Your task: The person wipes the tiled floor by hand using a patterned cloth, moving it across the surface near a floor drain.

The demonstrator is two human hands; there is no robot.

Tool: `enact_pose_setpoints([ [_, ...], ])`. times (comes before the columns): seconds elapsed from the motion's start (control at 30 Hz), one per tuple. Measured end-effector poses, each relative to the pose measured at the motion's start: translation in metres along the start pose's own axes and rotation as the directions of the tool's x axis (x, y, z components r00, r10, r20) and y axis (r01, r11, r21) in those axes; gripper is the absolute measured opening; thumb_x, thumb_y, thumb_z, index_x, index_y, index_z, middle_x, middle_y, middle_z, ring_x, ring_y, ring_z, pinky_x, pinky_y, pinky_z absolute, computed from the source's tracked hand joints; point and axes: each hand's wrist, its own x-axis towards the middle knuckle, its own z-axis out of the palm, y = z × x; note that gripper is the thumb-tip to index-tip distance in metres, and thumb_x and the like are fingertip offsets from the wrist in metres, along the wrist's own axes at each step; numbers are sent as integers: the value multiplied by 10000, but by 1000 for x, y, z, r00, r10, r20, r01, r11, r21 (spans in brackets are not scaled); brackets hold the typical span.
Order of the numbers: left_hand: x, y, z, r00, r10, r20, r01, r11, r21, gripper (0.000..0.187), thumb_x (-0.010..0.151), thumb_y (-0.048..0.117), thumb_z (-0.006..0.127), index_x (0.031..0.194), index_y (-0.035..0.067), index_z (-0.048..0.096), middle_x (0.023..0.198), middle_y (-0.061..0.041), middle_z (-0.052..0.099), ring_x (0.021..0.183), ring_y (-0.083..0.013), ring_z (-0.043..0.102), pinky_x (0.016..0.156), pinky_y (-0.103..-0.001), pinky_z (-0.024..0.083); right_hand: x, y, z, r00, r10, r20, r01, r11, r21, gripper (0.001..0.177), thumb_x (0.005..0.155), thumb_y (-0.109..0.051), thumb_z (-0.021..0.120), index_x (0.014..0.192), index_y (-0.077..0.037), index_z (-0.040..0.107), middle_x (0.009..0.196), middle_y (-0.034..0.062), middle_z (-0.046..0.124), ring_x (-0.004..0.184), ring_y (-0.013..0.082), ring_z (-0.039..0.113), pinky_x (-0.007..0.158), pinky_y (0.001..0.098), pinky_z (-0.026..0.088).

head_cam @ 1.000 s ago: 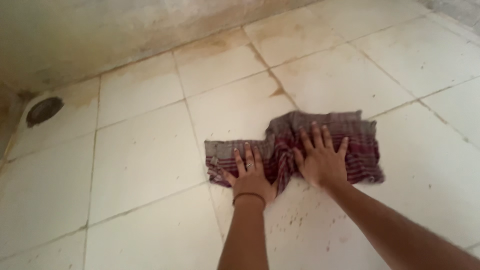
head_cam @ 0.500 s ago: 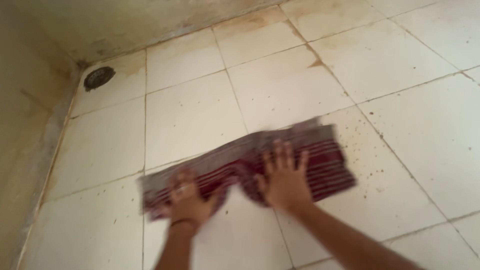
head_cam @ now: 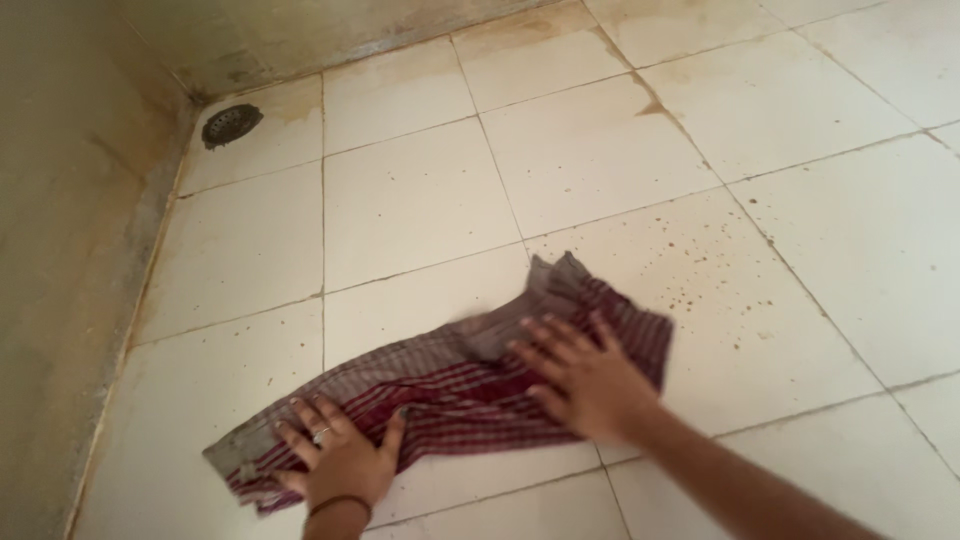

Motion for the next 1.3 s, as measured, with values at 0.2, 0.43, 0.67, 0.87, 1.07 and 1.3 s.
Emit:
enact_pose_setpoints([
  [0.2, -62, 56, 1, 968, 241, -66, -242, 970, -12, 1130, 899, 836, 341, 1607, 58, -72, 1686, -152, -191, 1517, -419, -216, 1163, -715, 0, -45, 59, -3, 839, 389, 380, -421, 907, -1, 666, 1011, -600, 237, 1615, -331, 152, 1689, -23, 94, 1531, 216, 92, 1200, 621, 34],
  [0.43, -119, 69, 9, 917, 394, -62, -393, 919, 28, 1089, 873, 798, 422, 1603, 84, 42, 1707, -116, -35, 1556, -375, -108, 1154, -733, 46, -94, 45, 17, 830, 517, 208, -511, 855, -86, 654, 998, -533, 266, 1586, -250, 227, 1658, 47, 195, 1509, 285, 188, 1169, 637, 143],
  [0.67, -124, 14, 21, 931, 308, -196, -315, 949, -3, 1108, 796, 839, 470, 1619, 180, 132, 1706, -111, 21, 1534, -297, -15, 1117, -741, 42, -98, 11, -5, 820, 464, 334, -463, 882, -89, 747, 940, -664, 348, 1529, -205, 322, 1636, 80, 250, 1518, 292, 199, 1165, 687, 154],
  [0.87, -90, 14, 13, 963, 235, -129, -236, 972, 2, 844, 937, 742, 334, 1617, 278, 147, 1717, -30, 66, 1578, -267, 55, 1192, -742, 44, -64, 26, -7, 797, 471, 379, -508, 861, -3, 749, 930, -696, 367, 1514, -227, 348, 1633, 99, 218, 1512, 333, 157, 1145, 708, 115],
  [1.07, -59, 34, 21, 950, 248, -192, -245, 969, 36, 945, 915, 783, 270, 1611, 191, 29, 1692, -96, -76, 1540, -325, -79, 1123, -743, -31, -57, 35, 11, 842, 460, 282, -472, 881, -26, 706, 938, -685, 338, 1521, -286, 331, 1634, 69, 221, 1516, 308, 147, 1157, 707, 94],
  [1.3, -53, 40, 25, 933, 249, -259, -235, 968, 82, 934, 929, 782, 231, 1617, 169, 82, 1692, -117, 0, 1548, -330, -37, 1143, -725, -25, -54, 41, 19, 852, 469, 234, -481, 877, -4, 698, 942, -686, 311, 1523, -299, 328, 1633, 41, 221, 1513, 290, 153, 1161, 694, 89],
])
